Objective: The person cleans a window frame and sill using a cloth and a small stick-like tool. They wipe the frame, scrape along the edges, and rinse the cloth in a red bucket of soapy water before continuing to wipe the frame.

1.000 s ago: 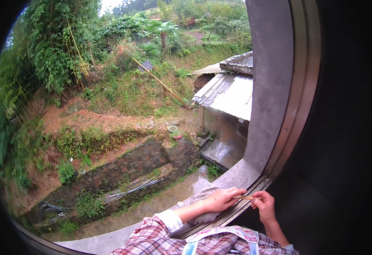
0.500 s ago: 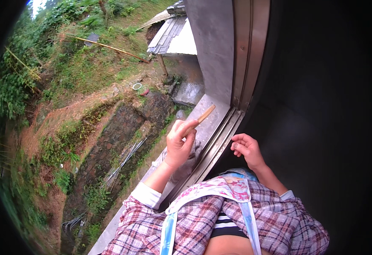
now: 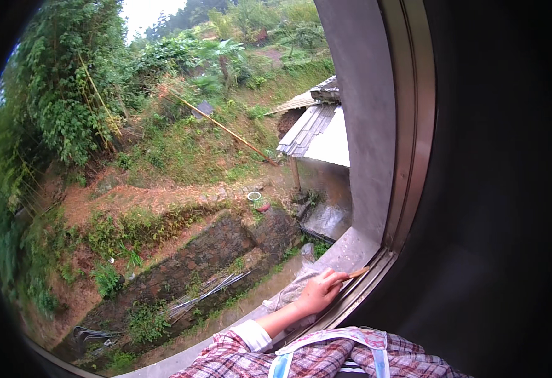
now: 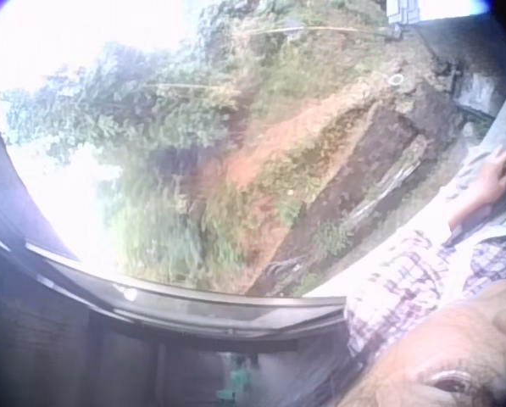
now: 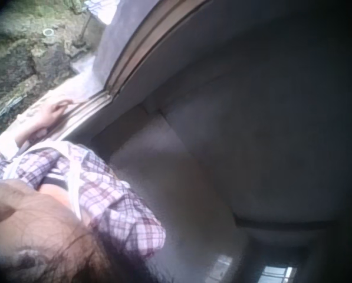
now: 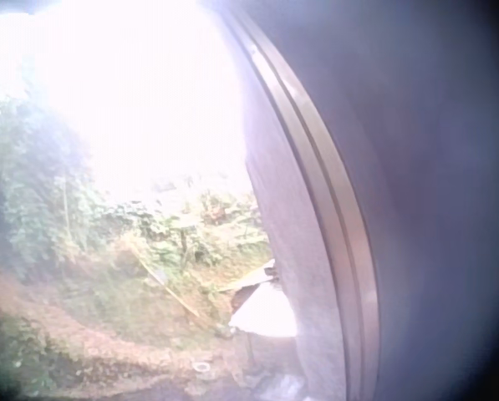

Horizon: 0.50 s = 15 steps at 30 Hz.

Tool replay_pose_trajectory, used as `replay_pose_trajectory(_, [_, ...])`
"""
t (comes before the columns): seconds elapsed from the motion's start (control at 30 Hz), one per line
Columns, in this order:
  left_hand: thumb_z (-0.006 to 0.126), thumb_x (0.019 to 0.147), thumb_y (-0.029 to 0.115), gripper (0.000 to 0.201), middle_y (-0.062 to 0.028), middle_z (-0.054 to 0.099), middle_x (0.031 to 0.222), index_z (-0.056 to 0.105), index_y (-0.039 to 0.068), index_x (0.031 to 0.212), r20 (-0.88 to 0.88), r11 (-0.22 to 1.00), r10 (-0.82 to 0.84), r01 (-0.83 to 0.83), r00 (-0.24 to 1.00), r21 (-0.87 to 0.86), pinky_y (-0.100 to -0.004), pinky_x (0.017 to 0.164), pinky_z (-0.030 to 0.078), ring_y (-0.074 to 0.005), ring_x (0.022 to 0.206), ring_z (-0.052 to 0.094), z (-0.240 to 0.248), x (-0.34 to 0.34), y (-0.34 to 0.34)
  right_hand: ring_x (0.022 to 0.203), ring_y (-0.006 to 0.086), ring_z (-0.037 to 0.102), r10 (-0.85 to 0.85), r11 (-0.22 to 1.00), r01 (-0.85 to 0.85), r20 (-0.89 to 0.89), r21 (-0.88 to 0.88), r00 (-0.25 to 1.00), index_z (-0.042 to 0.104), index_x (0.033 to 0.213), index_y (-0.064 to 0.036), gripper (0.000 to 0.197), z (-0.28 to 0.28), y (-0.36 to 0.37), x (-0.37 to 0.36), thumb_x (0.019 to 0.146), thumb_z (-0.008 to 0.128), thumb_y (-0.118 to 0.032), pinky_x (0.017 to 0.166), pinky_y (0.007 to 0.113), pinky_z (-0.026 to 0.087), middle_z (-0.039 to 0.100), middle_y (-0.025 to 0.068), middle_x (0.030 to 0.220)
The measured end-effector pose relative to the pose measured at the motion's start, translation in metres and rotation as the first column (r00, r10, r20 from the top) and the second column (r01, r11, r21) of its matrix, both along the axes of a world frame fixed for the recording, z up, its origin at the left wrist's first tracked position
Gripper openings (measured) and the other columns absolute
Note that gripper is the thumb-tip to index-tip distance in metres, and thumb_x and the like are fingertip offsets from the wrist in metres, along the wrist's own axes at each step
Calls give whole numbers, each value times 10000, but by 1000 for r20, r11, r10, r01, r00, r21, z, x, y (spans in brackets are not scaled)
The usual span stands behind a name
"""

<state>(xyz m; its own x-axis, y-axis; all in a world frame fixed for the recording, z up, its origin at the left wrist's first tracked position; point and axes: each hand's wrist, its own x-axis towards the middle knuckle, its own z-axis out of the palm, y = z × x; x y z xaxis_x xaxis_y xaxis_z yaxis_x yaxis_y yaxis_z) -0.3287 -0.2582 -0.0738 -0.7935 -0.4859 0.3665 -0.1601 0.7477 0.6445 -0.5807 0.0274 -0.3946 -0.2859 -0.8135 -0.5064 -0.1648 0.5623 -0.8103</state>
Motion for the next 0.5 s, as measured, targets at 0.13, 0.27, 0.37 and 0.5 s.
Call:
replay_pose_trajectory(0.13, [629,902,92,291,-116,587,920,637,136,1190,38,996,8,-4,999,-91,-400,677,520,-319,778,636,-6,2,-4,891,205,692,-9,997,11,-34,76,999,747,991,-37,208,0,-28,-9,879,663,-190,801,346,531,744,112,959])
replay_pose_trajectory(0.27, [636,903,108,286,-112,588,918,626,124,1189,31,996,-21,24,999,-89,-396,658,522,-315,764,639,-5,-2,-2,899,212,690,-15,995,21,-53,102,998,747,994,-40,214,0,-40,-14,880,657,-197,807,351,529,742,116,966])
replay_pose_trajectory(0.37, [637,903,108,281,-114,589,908,628,118,1183,10,995,-18,19,1000,-96,-395,660,520,-314,766,638,-7,-3,-2,905,218,689,-10,993,17,-57,114,998,747,995,-43,218,-1,-48,-15,880,653,-203,812,354,528,740,119,972])
replay_pose_trajectory(0.5, [636,903,106,273,-118,593,907,633,118,1176,3,996,-9,9,1000,-90,-396,677,517,-317,780,639,-8,-2,-2,913,225,687,-5,992,13,-66,122,998,746,997,-46,224,-2,-57,-15,881,648,-210,818,358,526,738,123,980])
